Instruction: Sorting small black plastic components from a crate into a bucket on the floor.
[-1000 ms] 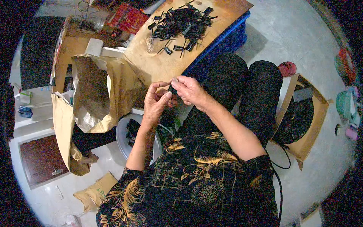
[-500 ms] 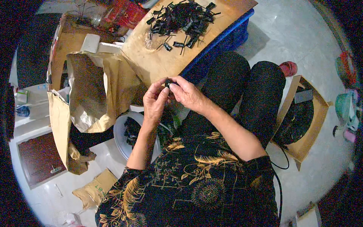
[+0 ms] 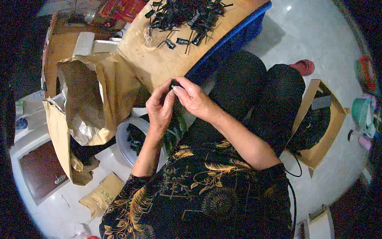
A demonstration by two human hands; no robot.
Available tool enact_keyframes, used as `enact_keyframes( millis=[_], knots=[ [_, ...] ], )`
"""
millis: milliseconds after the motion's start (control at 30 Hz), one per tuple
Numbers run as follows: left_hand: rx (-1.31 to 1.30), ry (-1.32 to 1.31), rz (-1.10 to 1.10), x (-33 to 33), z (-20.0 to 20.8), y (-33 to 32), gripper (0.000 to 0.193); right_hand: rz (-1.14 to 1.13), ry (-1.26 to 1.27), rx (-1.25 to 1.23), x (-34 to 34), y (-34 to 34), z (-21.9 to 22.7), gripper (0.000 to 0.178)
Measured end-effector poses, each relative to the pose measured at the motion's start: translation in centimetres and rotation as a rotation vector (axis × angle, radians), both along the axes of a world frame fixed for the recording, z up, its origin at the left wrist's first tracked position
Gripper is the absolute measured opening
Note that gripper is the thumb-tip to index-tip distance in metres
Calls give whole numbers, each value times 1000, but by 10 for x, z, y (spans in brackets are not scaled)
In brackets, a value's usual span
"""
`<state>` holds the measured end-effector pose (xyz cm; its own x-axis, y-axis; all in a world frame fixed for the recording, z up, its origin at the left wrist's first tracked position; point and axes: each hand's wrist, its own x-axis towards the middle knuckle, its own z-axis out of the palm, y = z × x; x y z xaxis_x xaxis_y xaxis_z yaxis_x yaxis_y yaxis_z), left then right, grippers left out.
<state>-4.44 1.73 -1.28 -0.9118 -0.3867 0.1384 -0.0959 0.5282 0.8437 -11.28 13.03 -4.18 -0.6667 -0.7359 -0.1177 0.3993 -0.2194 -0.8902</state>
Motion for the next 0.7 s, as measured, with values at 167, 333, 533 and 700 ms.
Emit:
enact_keyframes(
  millis=[167,333,533,700],
  knots=[
    [-300,41,-67,-4,0,-9,29,17,73,68,-2,-12,-11,27],
    [-251,-212,-88,-9,17,-9,30,-79,251,103,1,-13,-18,21],
    [840,-133,62,-2,31,-22,34,-112,178,-3,3,-9,-15,20],
    [1100,-112,42,9,31,-26,36,86,-153,-160,-4,13,16,10]
  ],
)
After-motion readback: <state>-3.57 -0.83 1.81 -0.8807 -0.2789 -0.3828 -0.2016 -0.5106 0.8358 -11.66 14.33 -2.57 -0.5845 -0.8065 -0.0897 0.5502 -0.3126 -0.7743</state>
